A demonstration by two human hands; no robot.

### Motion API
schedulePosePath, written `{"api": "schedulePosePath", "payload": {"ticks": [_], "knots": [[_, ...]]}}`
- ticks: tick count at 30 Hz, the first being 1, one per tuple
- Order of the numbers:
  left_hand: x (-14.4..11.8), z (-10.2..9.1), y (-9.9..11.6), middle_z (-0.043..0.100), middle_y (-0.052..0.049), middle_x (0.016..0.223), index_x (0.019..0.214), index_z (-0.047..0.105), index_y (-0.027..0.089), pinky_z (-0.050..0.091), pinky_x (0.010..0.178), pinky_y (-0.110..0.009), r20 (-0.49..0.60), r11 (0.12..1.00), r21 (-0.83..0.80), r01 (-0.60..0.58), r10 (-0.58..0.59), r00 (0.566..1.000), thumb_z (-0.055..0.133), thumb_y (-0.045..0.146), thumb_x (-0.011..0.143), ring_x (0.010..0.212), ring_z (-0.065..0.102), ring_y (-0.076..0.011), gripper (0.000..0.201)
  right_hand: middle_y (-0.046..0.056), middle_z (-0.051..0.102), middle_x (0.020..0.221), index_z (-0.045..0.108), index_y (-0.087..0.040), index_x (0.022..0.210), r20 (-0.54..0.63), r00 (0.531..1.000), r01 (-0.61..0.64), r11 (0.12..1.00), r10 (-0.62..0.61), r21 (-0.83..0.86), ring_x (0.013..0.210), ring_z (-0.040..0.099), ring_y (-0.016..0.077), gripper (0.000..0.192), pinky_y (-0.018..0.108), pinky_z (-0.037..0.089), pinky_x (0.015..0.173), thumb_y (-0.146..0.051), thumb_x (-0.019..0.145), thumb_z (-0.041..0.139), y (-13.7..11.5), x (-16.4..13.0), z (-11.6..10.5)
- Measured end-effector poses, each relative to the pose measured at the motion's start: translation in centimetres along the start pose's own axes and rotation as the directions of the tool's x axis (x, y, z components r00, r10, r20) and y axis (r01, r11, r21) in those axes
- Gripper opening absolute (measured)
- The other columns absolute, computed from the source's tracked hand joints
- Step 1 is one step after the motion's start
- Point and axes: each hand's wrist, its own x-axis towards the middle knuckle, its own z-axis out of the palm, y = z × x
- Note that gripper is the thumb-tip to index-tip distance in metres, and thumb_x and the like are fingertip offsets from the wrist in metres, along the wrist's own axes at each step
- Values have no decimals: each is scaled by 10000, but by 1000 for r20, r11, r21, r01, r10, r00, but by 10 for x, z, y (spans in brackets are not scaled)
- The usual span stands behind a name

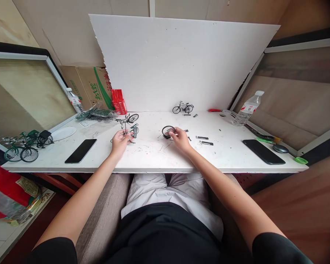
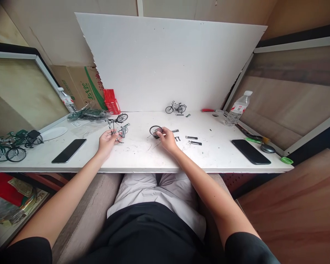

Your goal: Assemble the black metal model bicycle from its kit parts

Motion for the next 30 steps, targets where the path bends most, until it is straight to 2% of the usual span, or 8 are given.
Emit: {"api": "schedulePosePath", "payload": {"ticks": [3, 6, 9, 13, 19, 23, 28, 30], "knots": [[0, 0, 0, 826, -155, 1131, 1160, 632, 160, 624, 711, -294, 13, 1000, -4, 17, -17, 1000, 948, 436, 761, 745, 770, -160, 580, 121, 836, 1080, 732, -213, 1045, -19, 999, 48, 988, -51, -145, 964, 737, 277, 329, 433, 588, 857, -528, 1012, 645, 2, -2, 1], [-2, 0, 2, 827, -143, 1120, 1151, 636, 161, 627, 727, -295, 21, 999, -22, 26, -26, 999, 949, 438, 759, 743, 763, -153, 573, 109, 822, 1040, 755, -233, 1011, 10, 987, 158, 959, -160, -234, 982, 710, 288, 219, 436, 578, 821, -437, 1006, 677, -3, -5, 2], [-3, 0, 4, 826, -144, 1119, 1152, 636, 159, 625, 729, -300, 30, 999, -21, 30, -29, 999, 948, 432, 770, 737, 756, -151, 564, 101, 812, 1041, 747, -256, 984, 17, 949, 308, 919, -314, -246, 1040, 698, 299, 120, 475, 583, 878, -305, 1026, 645, -11, -9, 3], [-3, 2, 4, 823, -153, 1122, 1163, 629, 159, 619, 708, -310, 15, 999, 2, 38, -38, 999, 948, 426, 783, 733, 759, -164, 563, 89, 804, 1026, 732, -268, 1000, 4, 882, 456, 851, -471, -259, 1038, 692, 296, 164, 512, 575, 942, -204, 1049, 589, -19, -13, 4], [-3, 3, 3, 818, -126, 1088, 1143, 621, 166, 625, 692, -306, 19, 999, 2, 34, -34, 999, 947, 416, 777, 700, 744, -151, 550, 102, 796, 1027, 728, -269, 1030, 19, 897, 430, 862, -442, -269, 1008, 689, 306, 184, 513, 583, 905, -236, 1088, 557, -23, -17, 6], [-4, 3, 3, 820, -125, 1104, 1146, 622, 170, 618, 679, -290, 27, 999, 27, 23, -24, 999, 927, 397, 800, 680, 734, -134, 514, 104, 794, 1022, 720, -271, 1030, 16, 884, 456, 852, -468, -259, 1006, 679, 304, 199, 506, 581, 907, -227, 1096, 537, -25, -18, 6], [-3, 3, 3, 821, -116, 1072, 1131, 627, 167, 609, 656, -276, 27, 999, 31, 15, -16, 1000, 922, 396, 792, 654, 719, -126, 505, 103, 761, 998, 697, -267, 1025, -17, 896, 419, 859, -443, -292, 983, 662, 301, 182, 503, 571, 898, -213, 1084, 534, -25, -18, 7], [-3, 3, 3, 821, -121, 1072, 1134, 626, 165, 609, 651, -277, 32, 999, 32, 9, -10, 999, 926, 405, 787, 656, 716, -127, 518, 104, 740, 1002, 706, -265, 1082, -40, 898, 405, 861, -437, -308, 987, 651, 302, 187, 519, 563, 930, -208, 1085, 528, -25, -17, 7]]}}
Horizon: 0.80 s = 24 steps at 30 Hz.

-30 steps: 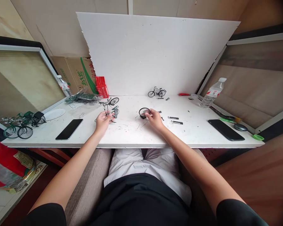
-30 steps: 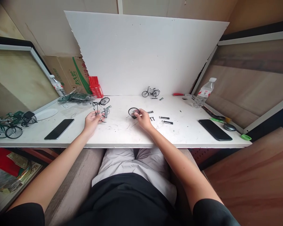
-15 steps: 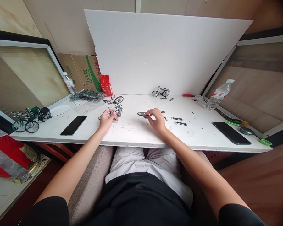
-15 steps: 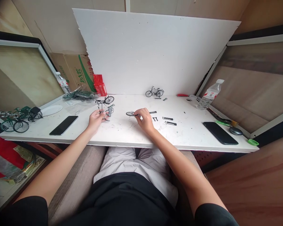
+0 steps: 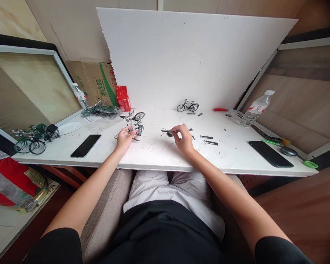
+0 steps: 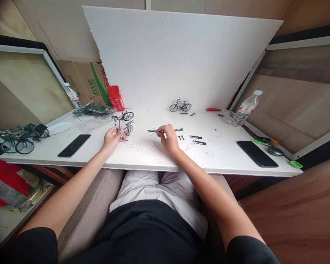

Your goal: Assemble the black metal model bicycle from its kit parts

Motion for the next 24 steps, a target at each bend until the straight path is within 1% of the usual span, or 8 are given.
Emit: {"api": "schedulePosePath", "payload": {"ticks": [3, 4, 8, 13, 16, 19, 21, 24], "knots": [[0, 0, 0, 819, -131, 1081, 1144, 628, 160, 612, 652, -278, 1, 1000, 2, 0, 0, 1000, 928, 406, 785, 666, 720, -130, 529, 107, 707, 1038, 710, -282, 1263, -30, 1000, 8, 1000, -9, -25, 1023, 635, 303, 305, 534, 553, 971, -174, 1097, 479, 2, 0, 0], [0, 0, 0, 819, -132, 1080, 1140, 629, 158, 614, 653, -279, -3, 1000, -1, 3, -3, 1000, 929, 403, 783, 674, 726, -134, 527, 110, 690, 1049, 714, -289, 1280, -36, 999, 14, 1000, -15, -28, 1040, 628, 304, 341, 528, 557, 964, -157, 1095, 461, 3, 0, 1], [1, 0, -1, 821, -129, 1069, 1122, 631, 160, 621, 657, -285, -7, 1000, -12, 6, -6, 1000, 941, 407, 779, 683, 729, -138, 524, 111, 630, 1042, 754, -285, 1135, -36, 999, -8, 999, 7, -37, 1066, 610, 308, 325, 504, 572, 914, -121, 1066, 482, 5, 1, 1], [1, -1, -2, 823, -129, 1075, 1132, 630, 163, 624, 661, -292, 5, 1000, -3, 0, 0, 1000, 941, 435, 789, 662, 713, -127, 537, 105, 657, 1016, 776, -281, 1138, -9, 999, -32, 998, 32, -53, 1041, 621, 310, 297, 530, 562, 952, -144, 1061, 525, 8, 2, 1], [1, 0, -2, 826, -127, 1073, 1131, 628, 168, 625, 663, -297, 0, 1000, -2, 3, -3, 1000, 942, 448, 784, 673, 723, -136, 545, 103, 703, 990, 809, -282, 1136, 71, 997, -6, 1000, 8, -28, 1017, 635, 308, 289, 535, 561, 962, -166, 1060, 555, 10, 1, 3], [1, 0, -2, 822, -132, 1078, 1144, 633, 170, 626, 675, -299, 7, 1000, -17, -25, 25, 1000, 944, 456, 781, 690, 732, -145, 557, 106, 760, 1030, 841, -276, 1097, 203, 979, 20, 1000, -19, 0, 1033, 641, 313, 241, 529, 568, 959, -183, 1035, 628, 13, -2, 5], [-1, 1, -2, 815, -142, 1090, 1155, 637, 170, 628, 691, -297, 9, 998, -21, -67, 68, 998, 938, 457, 792, 737, 759, -165, 552, 108, 777, 1063, 856, -262, 1066, 309, 950, 39, 999, -42, 16, 1053, 643, 315, 240, 521, 575, 962, -156, 1005, 650, 14, -3, 5], [-4, 5, -1, 795, -151, 1177, 1153, 648, 175, 639, 751, -289, 26, 984, 4, -180, 180, 983, 918, 444, 822, 903, 813, -208, 505, 106, 780, 1100, 867, -249, 1070, 435, 899, 45, 999, -49, 21, 1099, 647, 312, 335, 502, 581, 984, -66, 952, 612, 12, -5, 5]]}}
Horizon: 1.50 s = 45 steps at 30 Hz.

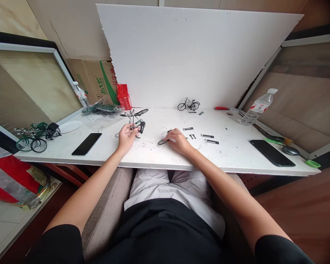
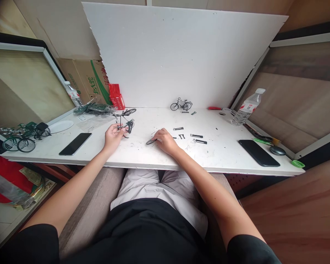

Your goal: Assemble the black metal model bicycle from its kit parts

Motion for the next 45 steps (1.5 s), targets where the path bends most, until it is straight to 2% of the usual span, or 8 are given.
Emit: {"api": "schedulePosePath", "payload": {"ticks": [2, 6, 10, 14, 25, 32, 39, 45], "knots": [[-4, 6, 3, 765, -144, 1275, 1143, 652, 187, 653, 816, -297, 18, 998, 3, -62, 62, 998, 906, 429, 836, 1052, 822, -239, 466, 103, 784, 1125, 866, -243, 1076, 45, 999, -16, 1000, 17, -6, 1118, 651, 306, 416, 483, 578, 992, -5, 916, 566, -1, -1, 0], [-17, 25, 12, 769, -150, 1246, 1127, 645, 187, 663, 819, -331, 37, 998, -62, -2, 4, 999, 918, 416, 820, 1090, 822, -281, 470, 118, 792, 1160, 852, -215, 1087, 51, 998, -48, 999, 49, -21, 1116, 655, 304, 445, 472, 567, 1018, 12, 939, 499, -1, 0, 0], [-35, 45, 17, 800, -157, 1153, 1140, 649, 178, 673, 865, -376, 126, 987, -122, 108, -92, 988, 935, 422, 815, 1049, 825, -284, 496, 144, 787, 1268, 749, -221, 1380, -74, 992, -96, 995, 98, 38, 1184, 675, 320, 358, 525, 559, 1077, -234, 1106, 518, -3, 1, 0], [-50, 57, 13, 807, -158, 1160, 1134, 637, 177, 685, 856, -391, 235, 972, -130, 195, -161, 959, 970, 464, 776, 1074, 825, -298, 567, 147, 779, 1359, 615, -244, 1577, -89, 984, -135, 974, 154, 183, 1242, 709, 306, 491, 495, 579, 1062, -435, 1126, 580, -5, 2, -2], [-58, 59, 3, 771, -117, 1200, 1115, 639, 174, 694, 847, -373, 340, 970, -122, 209, -157, 927, 987, 521, 753, 1120, 823, -302, 610, 129, 843, 1233, 857, -223, 1216, -96, 979, -149, 949, 182, 279, 1120, 772, 284, 296, 401, 604, 920, -388, 1067, 661, 2, 2, 0], [-56, 58, 2, 769, -113, 1189, 1108, 636, 171, 679, 820, -343, 311, 972, -122, 199, -153, 938, 985, 502, 755, 1034, 824, -254, 597, 134, 819, 1100, 877, -219, 1169, -138, 979, -106, 954, 149, 279, 1029, 724, 272, 363, 407, 587, 873, -493, 1075, 659, -1, 5, -2], [-54, 57, 0, 767, -97, 1175, 1076, 607, 182, 668, 797, -336, 283, 979, -106, 174, -138, 949, 1000, 477, 722, 835, 792, -167, 605, 81, 821, 947, 822, -194, 1165, -29, 938, -257, 750, 345, 610, 788, 739, 208, 493, 363, 612, 773, -585, 867, 866, 1, 6, -2], [-53, 57, -4, 771, -89, 1164, 1067, 611, 189, 655, 806, -321, 264, 986, -92, 141, -113, 958, 990, 470, 730, 829, 783, -154, 580, 76, 808, 900, 782, -194, 1022, 26, 926, -297, 686, 376, 664, 713, 759, 206, 520, 317, 583, 633, -638, 785, 916, -6, 7, -3]]}}
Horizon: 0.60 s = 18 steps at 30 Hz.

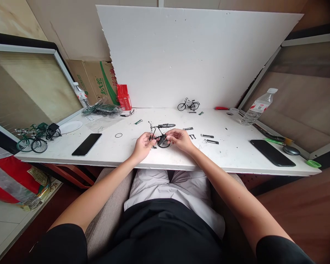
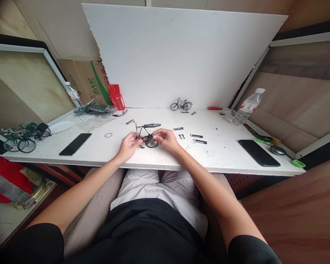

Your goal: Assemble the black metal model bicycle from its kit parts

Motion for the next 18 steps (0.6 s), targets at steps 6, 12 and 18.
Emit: {"api": "schedulePosePath", "payload": {"ticks": [6, 12, 18], "knots": [[-1, 0, 1, 767, -84, 1132, 1073, 621, 185, 664, 815, -335, 4, 1000, 28, -5, 5, 1000, 973, 486, 744, 813, 777, -152, 568, 82, 809, 903, 792, -185, 983, 1, 1000, 8, 999, -8, -39, 712, 747, 202, 556, 305, 562, 609, -690, 780, 908, 0, 0, 1], [-1, 0, 1, 762, -83, 1112, 1083, 613, 184, 671, 792, -338, 10, 1000, 29, -1, 1, 1000, 966, 506, 749, 830, 788, -170, 583, 93, 818, 935, 802, -173, 966, 2, 1000, 27, 997, -27, -67, 742, 733, 189, 583, 322, 594, 690, -719, 785, 900, 0, 1, 0], [-1, 0, 3, 775, -78, 1073, 1106, 615, 181, 669, 797, -341, -1, 999, -6, 44, -44, 999, 992, 499, 725, 812, 775, -161, 623, 76, 803, 858, 776, -170, 976, 42, 999, -8, 998, 10, -64, 726, 744, 192, 604, 335, 607, 728, -747, 821, 863, -1, 0, 1]]}}
